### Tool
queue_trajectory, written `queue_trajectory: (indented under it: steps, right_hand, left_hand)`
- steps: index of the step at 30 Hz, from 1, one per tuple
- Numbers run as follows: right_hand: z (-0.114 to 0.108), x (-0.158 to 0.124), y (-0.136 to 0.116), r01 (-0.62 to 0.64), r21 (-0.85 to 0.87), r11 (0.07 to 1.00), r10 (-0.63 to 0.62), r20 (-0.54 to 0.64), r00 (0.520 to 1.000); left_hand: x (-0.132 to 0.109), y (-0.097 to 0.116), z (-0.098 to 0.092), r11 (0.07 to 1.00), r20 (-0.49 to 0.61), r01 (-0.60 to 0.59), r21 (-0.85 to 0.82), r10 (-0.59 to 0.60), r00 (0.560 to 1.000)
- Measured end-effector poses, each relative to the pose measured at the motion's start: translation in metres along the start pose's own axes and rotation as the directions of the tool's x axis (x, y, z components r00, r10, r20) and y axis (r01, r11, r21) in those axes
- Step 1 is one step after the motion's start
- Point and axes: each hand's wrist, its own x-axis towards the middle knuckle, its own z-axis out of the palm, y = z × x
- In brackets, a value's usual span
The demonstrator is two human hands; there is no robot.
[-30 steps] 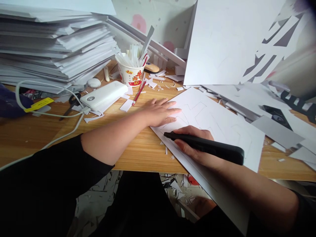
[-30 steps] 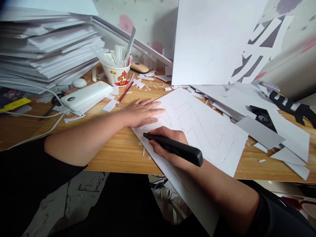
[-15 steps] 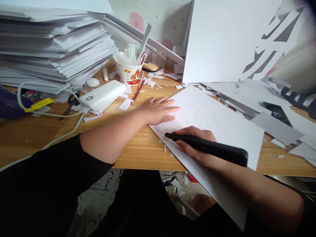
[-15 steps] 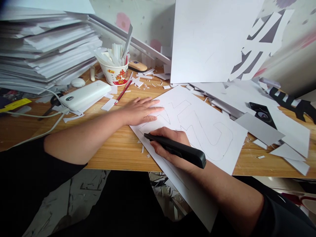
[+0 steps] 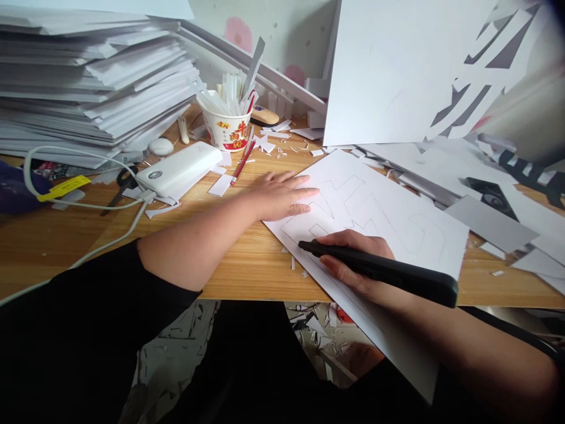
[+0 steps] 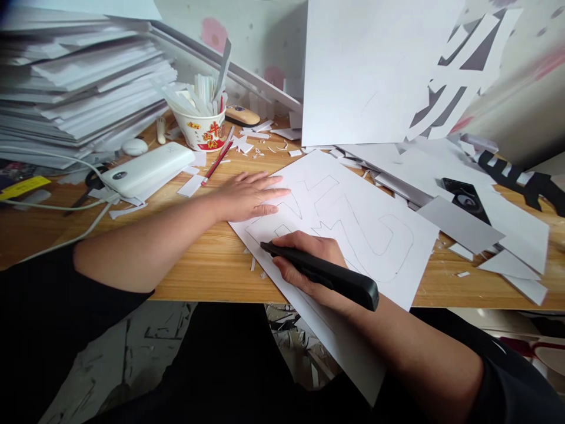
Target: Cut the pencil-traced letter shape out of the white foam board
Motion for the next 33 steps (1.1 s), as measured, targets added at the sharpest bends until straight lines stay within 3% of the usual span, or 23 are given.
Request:
queue_trajectory:
  steps: [33]
  right_hand:
    - [-0.014, -0.036, 0.001, -0.032, -0.026, 0.999, 0.032, -0.010, 0.999]
  left_hand:
    - [0.003, 0.000, 0.000, 1.000, 0.006, 0.010, 0.026, -0.010, 1.000]
